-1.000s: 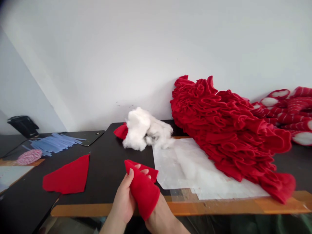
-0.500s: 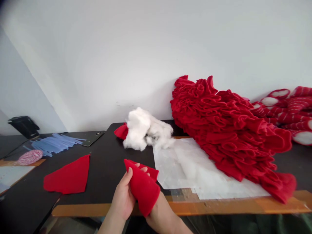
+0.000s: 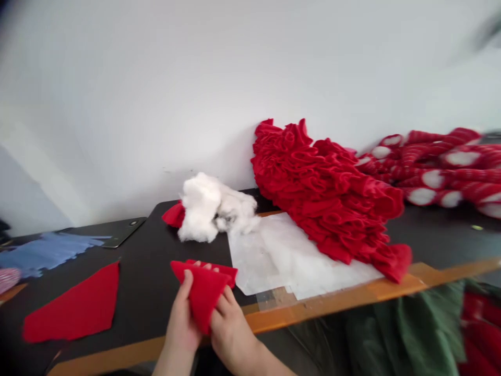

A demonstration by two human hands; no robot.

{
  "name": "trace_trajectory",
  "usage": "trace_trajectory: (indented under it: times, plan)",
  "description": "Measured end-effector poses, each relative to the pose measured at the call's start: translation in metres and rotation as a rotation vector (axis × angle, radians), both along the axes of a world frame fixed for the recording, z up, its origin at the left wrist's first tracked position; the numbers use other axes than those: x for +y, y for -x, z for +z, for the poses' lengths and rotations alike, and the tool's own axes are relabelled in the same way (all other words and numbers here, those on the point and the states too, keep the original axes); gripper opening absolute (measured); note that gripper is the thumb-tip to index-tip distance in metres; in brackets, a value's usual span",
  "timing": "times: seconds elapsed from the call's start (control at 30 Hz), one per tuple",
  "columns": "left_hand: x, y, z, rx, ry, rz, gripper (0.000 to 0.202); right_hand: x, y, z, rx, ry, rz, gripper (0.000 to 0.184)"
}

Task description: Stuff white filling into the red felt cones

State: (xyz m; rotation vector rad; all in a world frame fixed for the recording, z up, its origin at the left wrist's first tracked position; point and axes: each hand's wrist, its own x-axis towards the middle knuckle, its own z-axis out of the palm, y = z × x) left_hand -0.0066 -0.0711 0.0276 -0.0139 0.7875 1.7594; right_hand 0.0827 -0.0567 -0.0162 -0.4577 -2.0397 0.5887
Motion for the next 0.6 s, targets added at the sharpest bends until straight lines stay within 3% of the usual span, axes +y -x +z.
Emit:
trace_trajectory:
  times: [0.13,0.3,0.33,0.43,0.47,0.53,0.6]
  plan:
    - [0.007,0.0,0.006,-0.033,0.109,-0.049,0.021,-0.004,-0.003,0.0,-0.088,-0.224,-0.172,0.031]
    - [0.012,0.017,0.0,0.03,0.152,-0.155,0.031,0.004,-0.04,0.01,-0.244,-0.228,-0.129,0.034]
    - [0.014,0.024,-0.001,0.028,0.147,-0.135,0.031,0.012,-0.055,0.01,-0.274,-0.219,-0.209,0.036]
    - [0.018,0.04,-0.003,0.025,0.139,-0.077,0.028,0.051,-0.104,-0.002,-0.36,-0.259,-0.667,0.042]
    - [0.019,0.043,-0.003,0.023,0.133,-0.081,0.029,0.067,-0.119,-0.009,-0.431,-0.269,-0.755,0.041]
    - [0.022,0.043,-0.001,0.013,0.124,-0.097,0.034,0.099,-0.142,-0.025,-0.613,-0.251,-0.751,0.041]
    - [0.025,0.041,0.0,-0.004,0.112,-0.077,0.037,0.125,-0.155,-0.036,-0.689,-0.234,-0.623,0.043]
